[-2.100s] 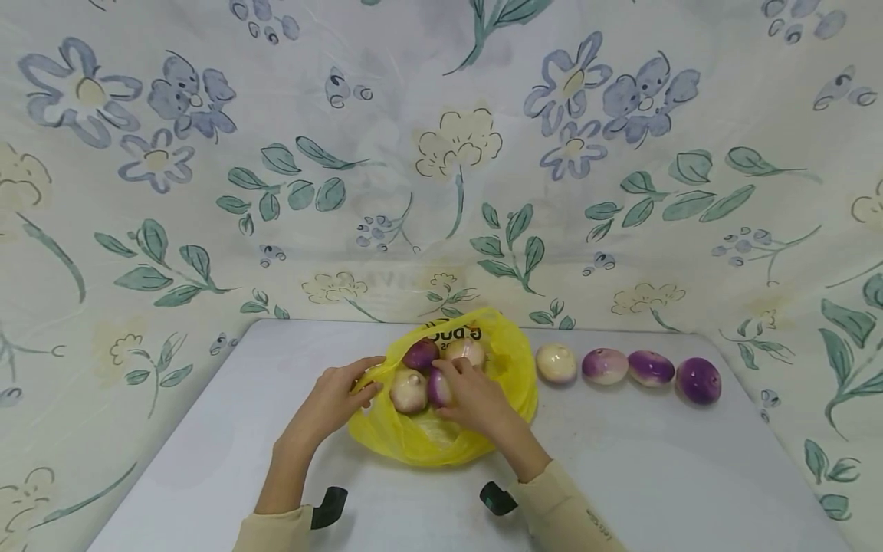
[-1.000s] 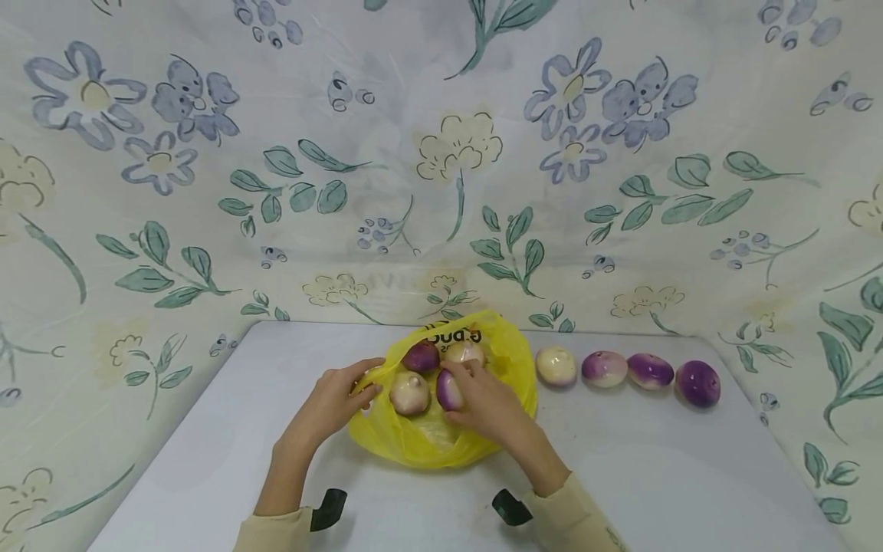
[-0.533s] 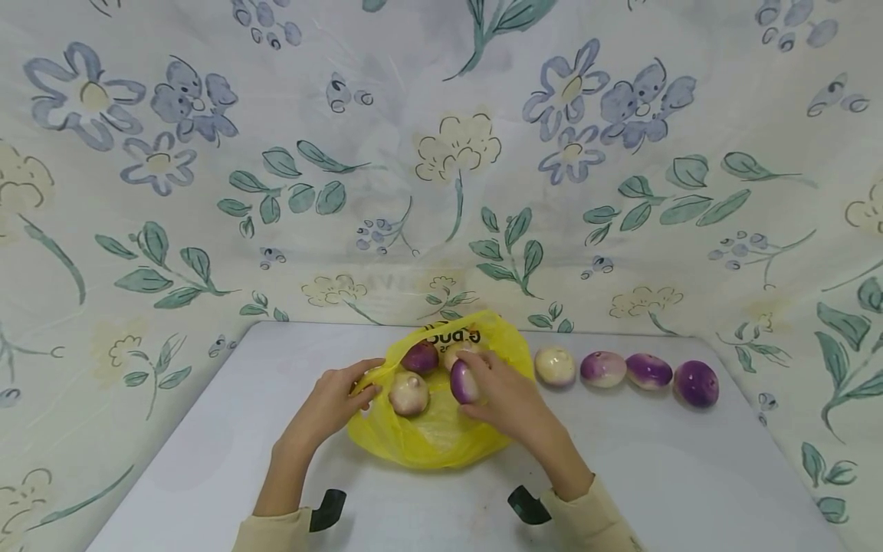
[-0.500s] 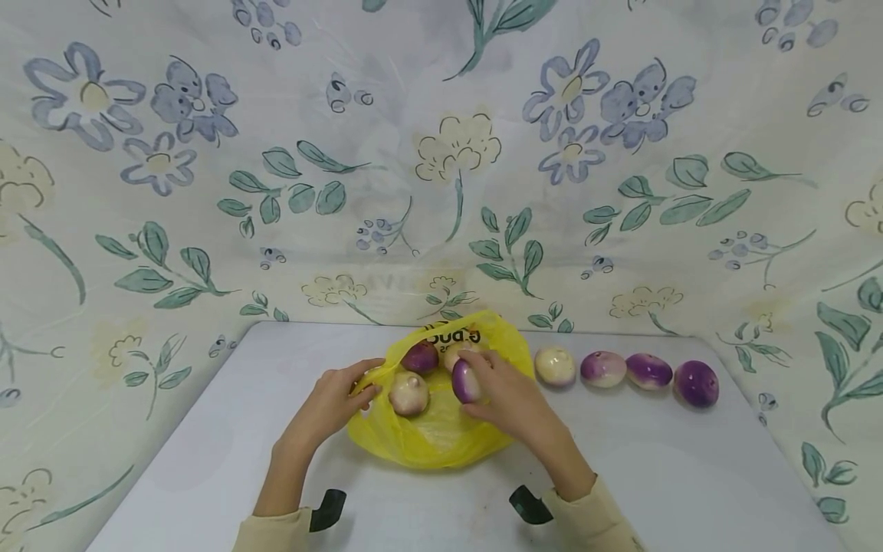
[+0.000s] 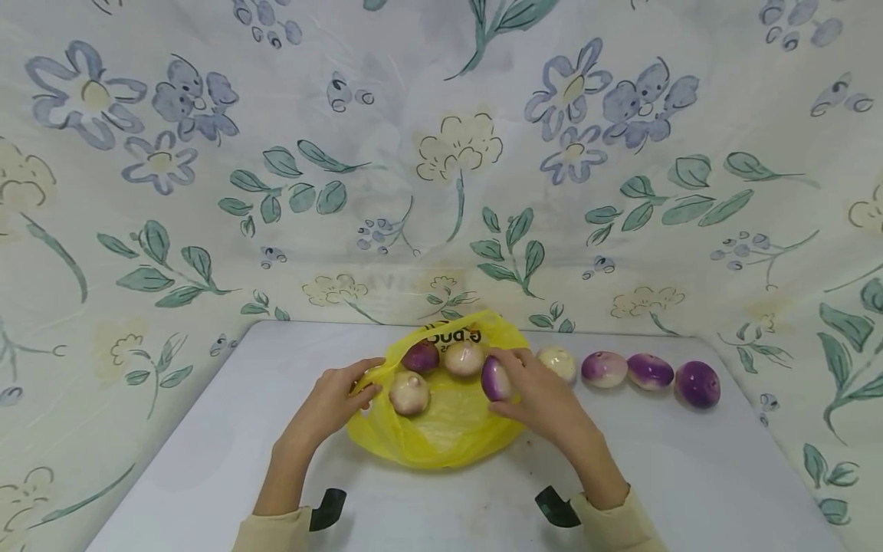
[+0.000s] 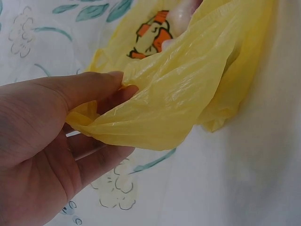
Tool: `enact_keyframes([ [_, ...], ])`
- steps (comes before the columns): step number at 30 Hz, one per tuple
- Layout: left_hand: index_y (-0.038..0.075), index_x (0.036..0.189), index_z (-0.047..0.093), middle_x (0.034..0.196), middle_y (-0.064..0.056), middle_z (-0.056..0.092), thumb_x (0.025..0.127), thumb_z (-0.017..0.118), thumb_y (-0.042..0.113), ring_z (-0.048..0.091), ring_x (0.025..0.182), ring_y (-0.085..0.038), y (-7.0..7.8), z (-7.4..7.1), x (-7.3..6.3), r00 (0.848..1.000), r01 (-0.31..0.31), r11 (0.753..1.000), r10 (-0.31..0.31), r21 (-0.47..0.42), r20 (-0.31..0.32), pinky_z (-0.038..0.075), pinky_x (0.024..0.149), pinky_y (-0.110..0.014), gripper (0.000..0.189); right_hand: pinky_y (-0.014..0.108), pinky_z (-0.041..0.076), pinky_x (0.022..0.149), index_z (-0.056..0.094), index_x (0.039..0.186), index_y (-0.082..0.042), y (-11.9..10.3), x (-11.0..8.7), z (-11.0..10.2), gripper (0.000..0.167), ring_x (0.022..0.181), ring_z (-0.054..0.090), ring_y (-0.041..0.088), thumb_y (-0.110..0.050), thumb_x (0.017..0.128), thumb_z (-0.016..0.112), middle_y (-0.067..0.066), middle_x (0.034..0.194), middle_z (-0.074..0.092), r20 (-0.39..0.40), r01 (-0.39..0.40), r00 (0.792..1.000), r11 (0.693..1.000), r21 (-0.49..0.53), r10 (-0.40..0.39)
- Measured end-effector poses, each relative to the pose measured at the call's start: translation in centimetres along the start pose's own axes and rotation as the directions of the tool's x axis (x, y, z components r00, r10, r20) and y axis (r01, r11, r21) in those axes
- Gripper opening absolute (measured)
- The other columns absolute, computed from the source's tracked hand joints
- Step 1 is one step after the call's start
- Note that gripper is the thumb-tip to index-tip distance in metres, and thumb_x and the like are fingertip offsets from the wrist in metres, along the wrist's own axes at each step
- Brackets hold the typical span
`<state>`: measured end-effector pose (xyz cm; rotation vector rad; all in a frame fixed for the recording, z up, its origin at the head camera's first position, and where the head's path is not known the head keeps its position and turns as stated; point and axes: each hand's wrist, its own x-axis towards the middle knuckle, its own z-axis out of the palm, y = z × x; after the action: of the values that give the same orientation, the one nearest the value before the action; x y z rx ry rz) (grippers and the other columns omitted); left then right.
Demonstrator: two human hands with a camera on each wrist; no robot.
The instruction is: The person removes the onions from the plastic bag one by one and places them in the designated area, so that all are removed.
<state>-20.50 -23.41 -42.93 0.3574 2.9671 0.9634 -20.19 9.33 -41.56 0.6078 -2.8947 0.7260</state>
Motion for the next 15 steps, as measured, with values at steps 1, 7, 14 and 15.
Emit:
enact_keyframes([
  [1,0.013,0.138,0.055,0.089,-0.001,0.069,0.094,0.066,0.018,0.061,0.069,-0.010,0.0,0.0,0.0,1.000,0.003,1.000,-0.003,0.000,0.000,0.052,0.067,-0.021,0.046,0.048,0.051,0.097,0.046,0.144,-0.026,0.2,-0.1,-0.1,0.077,0.120,0.058,0.027,-0.034,0.077,0.084,0.006,0.135,0.056,-0.004,-0.002,1.000,1.000,-0.003,0.002],
  [7,0.012,0.138,0.055,0.090,-0.002,0.070,0.093,0.067,0.017,0.062,0.069,-0.010,0.1,-0.1,0.0,1.000,0.000,1.000,0.000,0.000,-0.004,0.053,0.068,-0.022,0.047,0.050,0.051,0.096,0.045,0.144,-0.023,1.6,-1.0,-0.5,0.078,0.120,0.058,0.029,-0.034,0.077,0.083,0.011,0.137,0.054,-0.004,-0.019,1.000,0.999,-0.030,0.019],
  [14,0.011,0.138,0.055,0.089,-0.003,0.070,0.094,0.066,0.017,0.062,0.069,-0.011,0.1,-0.1,-0.1,1.000,-0.003,1.000,0.003,-0.001,-0.010,0.051,0.066,-0.021,0.046,0.054,0.052,0.092,0.045,0.144,-0.023,3.3,-1.8,-1.0,0.078,0.120,0.058,0.034,-0.036,0.078,0.083,0.016,0.140,0.052,-0.001,-0.050,0.999,0.996,-0.075,0.050],
  [15,0.010,0.138,0.055,0.090,-0.003,0.070,0.094,0.066,0.016,0.062,0.069,-0.011,0.1,-0.1,-0.1,1.000,-0.006,1.000,0.006,0.001,-0.009,0.051,0.066,-0.021,0.046,0.053,0.053,0.091,0.045,0.144,-0.022,3.6,-1.9,-1.0,0.078,0.119,0.059,0.034,-0.035,0.078,0.083,0.017,0.139,0.053,-0.005,-0.045,0.999,0.996,-0.080,0.045],
])
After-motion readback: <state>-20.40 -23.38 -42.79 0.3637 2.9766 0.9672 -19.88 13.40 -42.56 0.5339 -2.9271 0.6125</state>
